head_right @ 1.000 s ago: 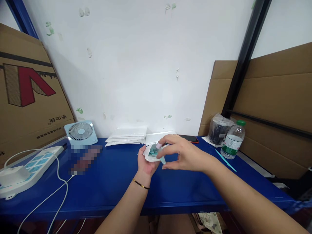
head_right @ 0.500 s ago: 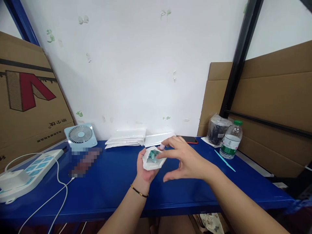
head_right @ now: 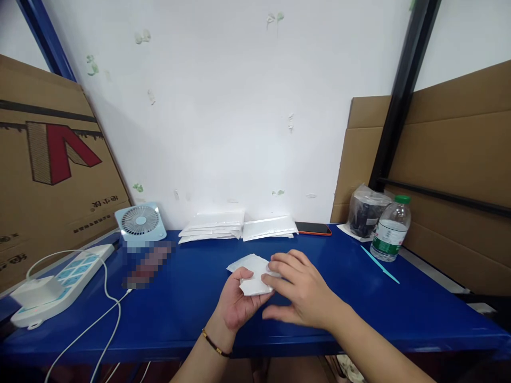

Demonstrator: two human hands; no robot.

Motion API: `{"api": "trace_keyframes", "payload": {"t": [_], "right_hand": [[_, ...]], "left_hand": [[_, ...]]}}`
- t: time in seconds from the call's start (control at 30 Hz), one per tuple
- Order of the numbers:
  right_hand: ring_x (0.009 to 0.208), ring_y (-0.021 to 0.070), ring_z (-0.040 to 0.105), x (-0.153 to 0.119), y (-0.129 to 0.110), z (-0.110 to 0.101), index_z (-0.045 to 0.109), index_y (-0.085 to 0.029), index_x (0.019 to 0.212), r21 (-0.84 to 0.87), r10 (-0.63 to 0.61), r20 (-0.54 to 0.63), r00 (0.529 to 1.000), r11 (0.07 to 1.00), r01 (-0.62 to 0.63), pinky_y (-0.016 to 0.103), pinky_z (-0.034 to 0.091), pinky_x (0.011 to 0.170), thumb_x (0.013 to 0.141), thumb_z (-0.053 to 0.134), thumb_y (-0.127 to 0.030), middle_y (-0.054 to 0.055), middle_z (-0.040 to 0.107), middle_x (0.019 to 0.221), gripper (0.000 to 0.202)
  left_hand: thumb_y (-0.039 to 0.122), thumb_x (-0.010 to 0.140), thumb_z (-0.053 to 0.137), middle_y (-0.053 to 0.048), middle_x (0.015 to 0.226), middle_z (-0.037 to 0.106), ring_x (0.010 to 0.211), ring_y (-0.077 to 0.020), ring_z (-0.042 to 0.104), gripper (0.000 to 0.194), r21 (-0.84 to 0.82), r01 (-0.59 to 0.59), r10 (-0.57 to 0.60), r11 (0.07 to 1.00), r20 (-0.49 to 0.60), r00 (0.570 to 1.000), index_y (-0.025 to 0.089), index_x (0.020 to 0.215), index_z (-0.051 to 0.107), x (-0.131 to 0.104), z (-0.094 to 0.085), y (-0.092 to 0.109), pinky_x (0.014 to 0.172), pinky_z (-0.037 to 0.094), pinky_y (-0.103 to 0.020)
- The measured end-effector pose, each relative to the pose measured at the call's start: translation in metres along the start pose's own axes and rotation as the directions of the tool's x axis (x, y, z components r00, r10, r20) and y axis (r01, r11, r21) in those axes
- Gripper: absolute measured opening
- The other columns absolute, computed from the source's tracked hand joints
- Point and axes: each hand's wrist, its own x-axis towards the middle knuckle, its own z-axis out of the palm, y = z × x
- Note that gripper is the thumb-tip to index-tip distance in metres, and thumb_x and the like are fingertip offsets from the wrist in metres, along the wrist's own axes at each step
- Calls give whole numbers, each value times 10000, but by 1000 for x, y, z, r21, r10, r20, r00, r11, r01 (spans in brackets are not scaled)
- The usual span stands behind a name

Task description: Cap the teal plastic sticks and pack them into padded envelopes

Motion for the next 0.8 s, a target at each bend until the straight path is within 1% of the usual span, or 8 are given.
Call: {"api": "trace_keyframes", "payload": {"t": [0.13, 0.23, 0.3, 0.37, 0.47, 0.53, 0.63, 0.8], "right_hand": [[799, 190, 604, 6, 3, -4, 568, -264, 1158, 58, -38, 41, 998, 998, 36, 324, 465, 742, 861, 503, -212, 46, 662, 856, 309], [766, 169, 604, 12, 14, -14, 578, -219, 1127, 176, 199, -76, 977, 967, -184, 272, 481, 672, 851, 506, -193, 53, 660, 886, 286], [779, 174, 612, 15, 28, -21, 598, -198, 1077, 332, 481, -122, 868, 844, -421, 254, 493, 650, 832, 547, -260, 64, 660, 921, 257], [757, 184, 625, 14, 49, -26, 614, -181, 1031, 567, 732, -71, 678, 589, -576, 250, 502, 622, 804, 586, -333, 76, 670, 889, 274], [662, 175, 627, 5, 93, -18, 627, -152, 950, 805, 887, 166, 431, 130, -578, 253, 503, 582, 763, 633, -329, 97, 673, 804, 258], [567, 138, 592, -3, 128, -1, 633, -144, 862, 827, 922, 252, 295, -47, -561, 218, 463, 491, 747, 647, -263, 89, 656, 737, 166], [587, 128, 584, -5, 177, 36, 606, -162, 765, 777, 971, 184, 152, -49, -628, 206, 452, 484, 774, 577, -195, 79, 640, 747, 45], [827, 242, 596, 22, 221, 90, 597, -140, 731, 643, 989, 121, 90, -9, -766, 324, 496, 657, 722, 596, -208, 139, 636, 856, 69]], "left_hand": [[249, 722, 528, -162, 1038, 615, 957, -237, 589, 475, 14, -16, 16, 1000, -35, 999, 27, 1141, 495, 2, -2, 11, 885, 434, -359], [435, 752, 577, -115, 1028, 620, 1013, -252, 572, 445, -29, -212, 207, 977, -129, 970, 133, 1074, 524, 5, -13, 21, 920, 413, -439], [473, 749, 592, -71, 1014, 621, 999, -225, 583, 419, -40, -313, 300, 949, -194, 934, 193, 1054, 523, 6, -22, 29, 919, 418, -443], [381, 754, 625, -44, 1020, 617, 961, -188, 601, 372, 15, -352, 343, 936, -265, 901, 233, 1077, 515, 6, -29, 38, 898, 444, -399], [140, 746, 609, -50, 1068, 609, 968, -162, 607, 412, 134, -301, 330, 944, -345, 879, 227, 1133, 496, 6, -35, 55, 884, 463, -325], [115, 747, 576, -81, 1125, 592, 1036, -190, 584, 414, 159, -217, 260, 963, -341, 903, 188, 1146, 491, 9, -34, 69, 890, 465, -325], [157, 763, 552, -111, 1163, 577, 1092, -223, 554, 354, 182, -134, 185, 974, -304, 934, 148, 1113, 503, 17, -32, 93, 880, 472, -333], [174, 750, 554, -103, 1092, 604, 1048, -204, 582, 279, 217, -178, 254, 960, -401, 880, 143, 1026, 526, 33, -43, 123, 819, 493, -292]]}}
